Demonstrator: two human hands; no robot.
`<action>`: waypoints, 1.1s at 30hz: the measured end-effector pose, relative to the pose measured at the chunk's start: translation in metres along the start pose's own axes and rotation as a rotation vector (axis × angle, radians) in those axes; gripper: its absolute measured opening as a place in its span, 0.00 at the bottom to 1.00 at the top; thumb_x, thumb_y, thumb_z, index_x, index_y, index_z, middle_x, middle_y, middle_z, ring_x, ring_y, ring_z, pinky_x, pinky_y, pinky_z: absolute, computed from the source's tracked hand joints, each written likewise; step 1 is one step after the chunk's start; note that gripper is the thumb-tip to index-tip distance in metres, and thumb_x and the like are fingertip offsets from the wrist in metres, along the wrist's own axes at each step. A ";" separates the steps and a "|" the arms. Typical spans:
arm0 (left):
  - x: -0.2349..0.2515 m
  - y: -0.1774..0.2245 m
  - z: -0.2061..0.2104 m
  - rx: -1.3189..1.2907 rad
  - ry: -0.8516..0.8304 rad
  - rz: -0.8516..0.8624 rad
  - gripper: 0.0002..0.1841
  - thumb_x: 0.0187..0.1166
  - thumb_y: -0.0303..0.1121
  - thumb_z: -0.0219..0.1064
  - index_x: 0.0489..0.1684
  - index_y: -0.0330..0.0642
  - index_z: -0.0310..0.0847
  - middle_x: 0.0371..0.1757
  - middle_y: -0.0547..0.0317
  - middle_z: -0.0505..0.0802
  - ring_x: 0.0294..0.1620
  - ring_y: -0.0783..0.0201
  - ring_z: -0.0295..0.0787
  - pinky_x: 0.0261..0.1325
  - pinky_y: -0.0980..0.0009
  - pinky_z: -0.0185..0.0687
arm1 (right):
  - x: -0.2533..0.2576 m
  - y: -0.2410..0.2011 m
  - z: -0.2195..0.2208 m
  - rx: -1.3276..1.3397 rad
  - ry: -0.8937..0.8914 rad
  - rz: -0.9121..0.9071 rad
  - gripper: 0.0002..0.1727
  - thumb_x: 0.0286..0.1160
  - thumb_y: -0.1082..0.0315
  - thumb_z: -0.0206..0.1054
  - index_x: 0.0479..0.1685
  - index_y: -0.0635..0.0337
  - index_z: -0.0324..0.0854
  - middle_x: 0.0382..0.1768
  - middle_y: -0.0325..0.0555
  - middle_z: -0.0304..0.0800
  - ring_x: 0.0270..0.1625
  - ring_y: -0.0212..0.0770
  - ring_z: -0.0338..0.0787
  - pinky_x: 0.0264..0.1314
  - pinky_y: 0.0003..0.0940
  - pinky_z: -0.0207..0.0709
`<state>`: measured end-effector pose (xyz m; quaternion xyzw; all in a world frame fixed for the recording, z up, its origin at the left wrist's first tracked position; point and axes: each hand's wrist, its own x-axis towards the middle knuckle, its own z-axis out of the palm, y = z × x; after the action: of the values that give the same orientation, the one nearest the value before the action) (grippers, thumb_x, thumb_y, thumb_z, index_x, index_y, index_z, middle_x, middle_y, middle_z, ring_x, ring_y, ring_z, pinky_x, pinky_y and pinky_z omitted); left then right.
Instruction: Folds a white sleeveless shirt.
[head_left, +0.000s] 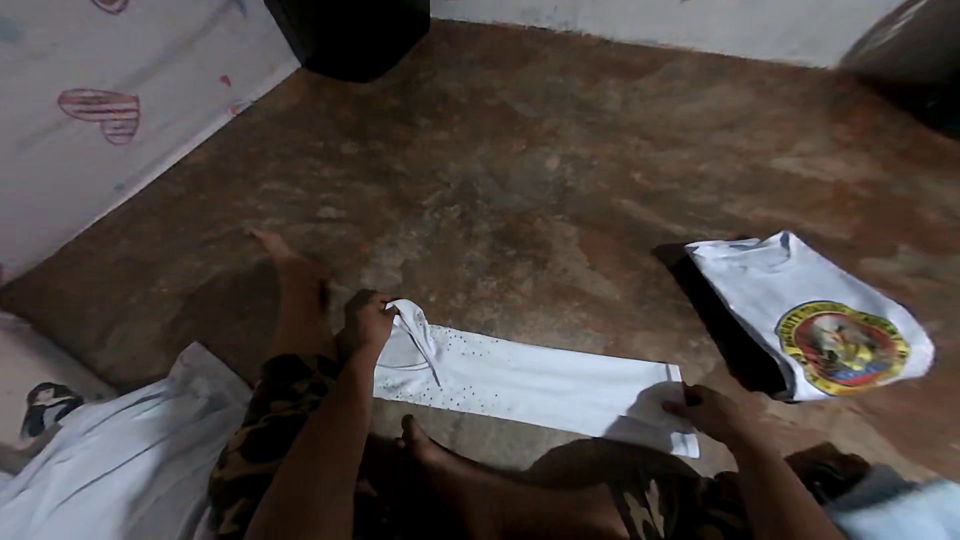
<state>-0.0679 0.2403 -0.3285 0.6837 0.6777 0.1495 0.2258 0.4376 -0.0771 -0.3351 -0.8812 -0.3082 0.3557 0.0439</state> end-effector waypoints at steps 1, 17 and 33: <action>0.000 -0.005 -0.003 0.030 0.000 0.007 0.17 0.80 0.37 0.71 0.64 0.43 0.85 0.55 0.45 0.93 0.59 0.47 0.90 0.66 0.42 0.82 | 0.001 0.000 0.000 -0.001 -0.001 0.000 0.30 0.73 0.56 0.78 0.66 0.70 0.80 0.60 0.73 0.85 0.65 0.69 0.84 0.69 0.70 0.71; -0.023 -0.004 -0.016 0.318 -0.176 0.240 0.24 0.85 0.28 0.57 0.81 0.51 0.76 0.73 0.46 0.87 0.72 0.43 0.85 0.75 0.41 0.77 | 0.005 0.003 0.002 0.000 0.007 -0.003 0.30 0.74 0.55 0.78 0.66 0.71 0.80 0.59 0.73 0.86 0.64 0.69 0.84 0.68 0.69 0.72; -0.048 -0.051 -0.025 -0.652 -0.062 -0.331 0.20 0.86 0.23 0.57 0.76 0.31 0.72 0.70 0.37 0.84 0.64 0.50 0.87 0.64 0.54 0.86 | 0.011 0.010 0.004 0.051 0.008 -0.026 0.30 0.72 0.58 0.80 0.66 0.72 0.80 0.58 0.74 0.85 0.61 0.69 0.86 0.65 0.69 0.74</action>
<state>-0.1262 0.1946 -0.3287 0.4610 0.6888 0.2983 0.4733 0.4463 -0.0796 -0.3474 -0.8771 -0.3103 0.3593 0.0723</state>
